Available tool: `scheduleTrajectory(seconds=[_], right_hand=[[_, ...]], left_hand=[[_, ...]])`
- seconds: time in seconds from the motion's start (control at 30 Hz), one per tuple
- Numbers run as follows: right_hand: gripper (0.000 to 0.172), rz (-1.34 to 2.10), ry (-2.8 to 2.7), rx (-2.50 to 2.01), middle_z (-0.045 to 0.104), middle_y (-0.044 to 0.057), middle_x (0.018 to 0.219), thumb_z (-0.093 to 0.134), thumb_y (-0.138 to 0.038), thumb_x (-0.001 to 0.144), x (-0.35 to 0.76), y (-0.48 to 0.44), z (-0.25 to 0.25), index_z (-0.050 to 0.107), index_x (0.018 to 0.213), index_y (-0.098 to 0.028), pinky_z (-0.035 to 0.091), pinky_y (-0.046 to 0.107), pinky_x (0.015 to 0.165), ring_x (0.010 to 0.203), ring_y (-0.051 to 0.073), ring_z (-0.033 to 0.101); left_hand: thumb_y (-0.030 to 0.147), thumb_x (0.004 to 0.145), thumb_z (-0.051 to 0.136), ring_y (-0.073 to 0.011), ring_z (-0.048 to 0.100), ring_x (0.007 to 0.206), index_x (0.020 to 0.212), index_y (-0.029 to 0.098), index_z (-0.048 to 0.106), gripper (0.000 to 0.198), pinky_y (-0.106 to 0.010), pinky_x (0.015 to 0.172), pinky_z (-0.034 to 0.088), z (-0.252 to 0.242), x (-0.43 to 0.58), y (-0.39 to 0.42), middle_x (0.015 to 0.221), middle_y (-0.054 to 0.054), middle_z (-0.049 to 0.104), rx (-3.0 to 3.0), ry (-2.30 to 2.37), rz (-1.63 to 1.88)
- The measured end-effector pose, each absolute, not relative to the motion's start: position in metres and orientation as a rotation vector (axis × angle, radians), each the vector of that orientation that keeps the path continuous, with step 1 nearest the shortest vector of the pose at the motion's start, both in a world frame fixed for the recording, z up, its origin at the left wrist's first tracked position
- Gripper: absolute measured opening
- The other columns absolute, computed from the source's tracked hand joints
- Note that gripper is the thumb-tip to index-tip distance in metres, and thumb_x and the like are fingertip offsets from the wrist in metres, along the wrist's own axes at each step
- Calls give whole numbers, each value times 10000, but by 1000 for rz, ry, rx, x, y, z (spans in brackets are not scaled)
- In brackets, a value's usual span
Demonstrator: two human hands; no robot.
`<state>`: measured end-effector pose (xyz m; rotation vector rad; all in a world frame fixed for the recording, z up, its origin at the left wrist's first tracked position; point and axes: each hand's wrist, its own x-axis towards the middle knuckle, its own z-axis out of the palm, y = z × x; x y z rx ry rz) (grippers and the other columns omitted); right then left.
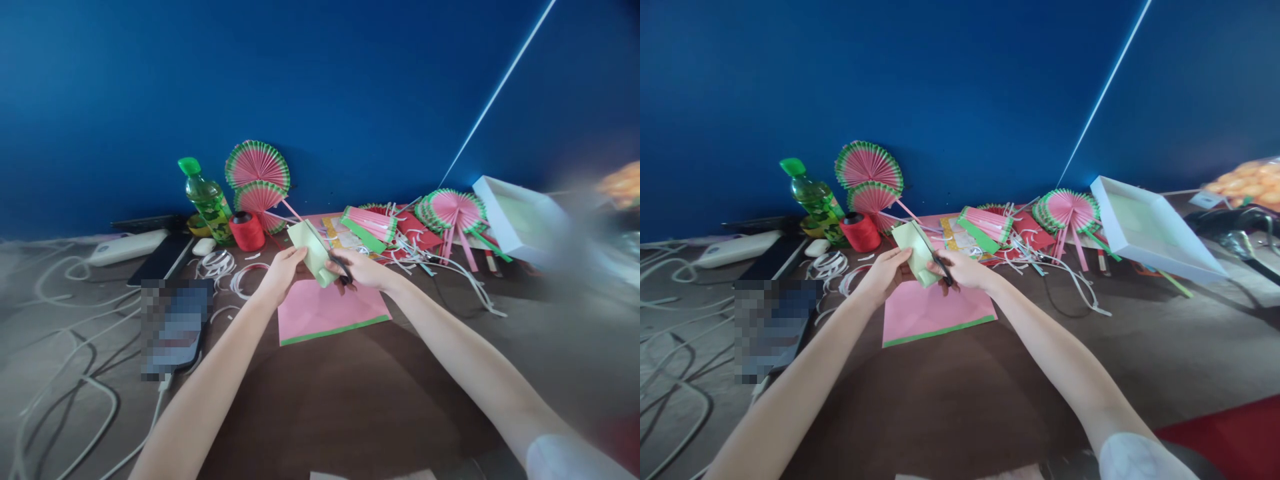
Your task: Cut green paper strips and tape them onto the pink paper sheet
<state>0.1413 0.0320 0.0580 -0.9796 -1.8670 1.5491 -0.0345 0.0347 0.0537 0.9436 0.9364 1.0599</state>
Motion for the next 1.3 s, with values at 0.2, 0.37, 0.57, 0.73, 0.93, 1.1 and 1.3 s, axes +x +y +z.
scheduleTrajectory(seconds=[0.2, 0.37, 0.57, 0.73, 0.93, 1.1, 1.3], right_hand=[[364, 1614, -1742, -986, 565, -32, 554, 583, -488, 755, 139, 30, 62, 474, 869, -160, 408, 170, 317, 415, 100, 573], [351, 1609, -1639, -1057, 574, -15, 603, 591, -485, 747, 139, 29, 63, 486, 834, -162, 436, 185, 317, 454, 124, 608], [347, 1528, -1703, -1039, 563, -24, 519, 563, -491, 765, 139, 30, 61, 476, 784, -156, 395, 168, 303, 406, 109, 575], [338, 1432, -1798, -1053, 550, -30, 417, 523, -496, 791, 141, 32, 58, 460, 744, -167, 318, 153, 289, 301, 64, 448], [338, 1499, -1766, -1030, 544, -51, 416, 571, -495, 754, 142, 33, 58, 475, 805, -175, 287, 159, 273, 284, 67, 438], [344, 1488, -1631, -1067, 540, -43, 477, 618, -477, 719, 148, 35, 64, 497, 795, -164, 322, 157, 310, 396, 101, 560], [332, 1246, -1545, -1074, 532, -47, 540, 667, -419, 681, 151, 42, 62, 544, 844, -158, 348, 170, 328, 406, 100, 566]], left_hand=[[225, 740, 578, -171, 622, 544, 807, 101, 613, 146, -305, 548, 515, 54, -30, 33, 603, -64, 652, 902, 947, 970], [261, 706, 625, -162, 612, 527, 776, 111, 605, 167, -266, 504, 480, 53, -25, 29, 588, -54, 645, 931, 942, 931], [267, 701, 622, -150, 596, 504, 759, 119, 601, 160, -259, 494, 476, 51, -27, 30, 555, -36, 624, 951, 940, 934], [243, 726, 591, -148, 592, 503, 806, 106, 614, 160, -264, 503, 480, 52, -26, 30, 563, -43, 623, 949, 965, 932], [223, 752, 543, -143, 585, 509, 801, 118, 606, 132, -280, 528, 487, 53, -29, 32, 599, -47, 624, 957, 993, 945], [282, 699, 593, -136, 582, 590, 766, 122, 595, 174, -266, 575, 473, 53, -45, 40, 668, -41, 619, 1069, 1070, 906], [360, 667, 589, -104, 488, 605, 681, 141, 585, 220, -237, 597, 391, 60, -56, 36, 640, 11, 538, 1466, 1154, 545]])
